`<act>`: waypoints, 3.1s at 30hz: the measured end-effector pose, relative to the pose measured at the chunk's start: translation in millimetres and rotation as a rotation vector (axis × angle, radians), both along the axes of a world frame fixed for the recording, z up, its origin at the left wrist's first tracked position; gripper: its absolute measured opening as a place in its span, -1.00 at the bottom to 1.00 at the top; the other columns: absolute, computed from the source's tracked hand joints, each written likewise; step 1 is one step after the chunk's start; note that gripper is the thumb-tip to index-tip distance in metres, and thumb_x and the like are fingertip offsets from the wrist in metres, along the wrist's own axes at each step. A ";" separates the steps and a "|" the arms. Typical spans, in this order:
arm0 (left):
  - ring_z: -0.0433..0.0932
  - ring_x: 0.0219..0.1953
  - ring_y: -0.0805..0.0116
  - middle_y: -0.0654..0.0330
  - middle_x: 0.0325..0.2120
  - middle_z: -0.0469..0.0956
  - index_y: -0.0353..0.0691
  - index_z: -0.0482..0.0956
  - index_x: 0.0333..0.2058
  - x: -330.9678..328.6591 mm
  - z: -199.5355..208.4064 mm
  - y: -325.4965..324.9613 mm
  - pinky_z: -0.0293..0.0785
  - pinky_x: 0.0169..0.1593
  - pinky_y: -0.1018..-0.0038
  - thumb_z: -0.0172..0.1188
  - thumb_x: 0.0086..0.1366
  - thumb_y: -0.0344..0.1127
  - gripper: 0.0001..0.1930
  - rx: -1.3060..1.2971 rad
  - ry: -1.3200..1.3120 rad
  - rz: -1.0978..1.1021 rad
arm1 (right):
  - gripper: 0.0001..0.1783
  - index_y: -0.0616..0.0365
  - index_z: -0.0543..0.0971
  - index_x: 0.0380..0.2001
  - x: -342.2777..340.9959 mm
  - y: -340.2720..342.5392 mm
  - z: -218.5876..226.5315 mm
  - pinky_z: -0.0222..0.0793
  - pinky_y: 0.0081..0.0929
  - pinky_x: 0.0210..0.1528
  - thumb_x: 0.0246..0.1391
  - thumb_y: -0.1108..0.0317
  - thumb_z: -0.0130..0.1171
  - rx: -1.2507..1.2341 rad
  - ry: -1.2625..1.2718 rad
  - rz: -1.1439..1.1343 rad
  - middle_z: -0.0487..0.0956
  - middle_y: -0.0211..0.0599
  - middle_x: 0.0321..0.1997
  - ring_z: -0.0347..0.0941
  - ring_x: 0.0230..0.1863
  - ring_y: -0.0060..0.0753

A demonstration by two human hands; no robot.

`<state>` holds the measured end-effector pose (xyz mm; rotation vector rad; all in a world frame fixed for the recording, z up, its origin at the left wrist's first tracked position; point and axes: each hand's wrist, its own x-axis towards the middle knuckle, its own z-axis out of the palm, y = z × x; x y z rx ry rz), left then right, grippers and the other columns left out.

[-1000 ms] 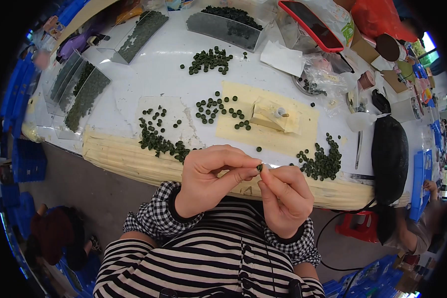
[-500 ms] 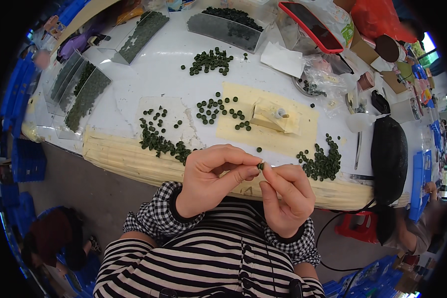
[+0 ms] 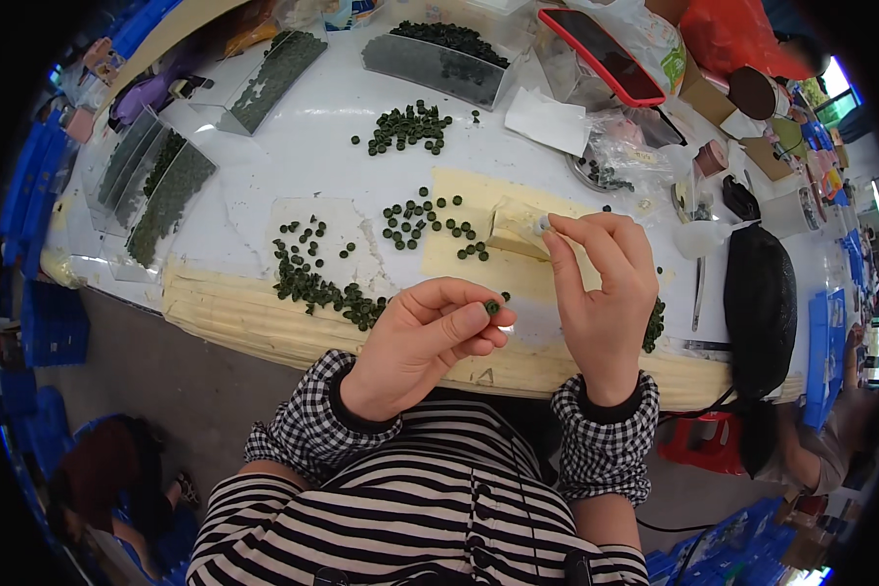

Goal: Picking up small green plastic pieces and attaching them to a white mounting strip on a workbench.

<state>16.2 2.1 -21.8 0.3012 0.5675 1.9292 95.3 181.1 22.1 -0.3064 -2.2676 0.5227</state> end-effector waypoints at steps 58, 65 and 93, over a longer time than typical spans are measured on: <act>0.62 -0.14 0.34 0.00 -0.16 0.63 -0.38 0.63 -0.17 3.2 17.2 -2.2 0.55 -0.08 0.51 0.21 0.20 -0.65 -0.79 -0.223 0.958 0.575 | -0.59 0.22 0.64 -0.09 34.0 -50.7 -7.6 0.33 -0.46 -0.26 -0.11 0.58 0.30 -0.213 0.061 0.300 0.56 -0.30 -0.32 0.42 -0.32 -0.31; 0.63 -0.17 0.33 0.03 -0.17 0.65 -0.34 0.65 -0.19 3.6 16.9 -1.4 0.56 -0.11 0.51 0.24 0.17 -0.64 -0.78 -0.239 1.025 0.581 | -0.57 0.22 0.64 -0.07 34.1 -54.0 -13.9 0.34 -0.46 -0.25 -0.12 0.59 0.30 -0.227 0.105 0.317 0.58 -0.31 -0.29 0.41 -0.33 -0.32; 0.65 -0.22 0.34 0.07 -0.27 0.67 -0.30 0.67 -0.20 2.5 15.5 -0.7 0.56 -0.14 0.53 0.26 0.16 -0.63 -0.78 -0.261 1.017 0.514 | -0.62 0.25 0.65 -0.10 37.6 -50.4 -21.6 0.34 -0.50 -0.31 -0.08 0.61 0.29 -0.324 0.097 0.369 0.58 -0.30 -0.31 0.45 -0.37 -0.35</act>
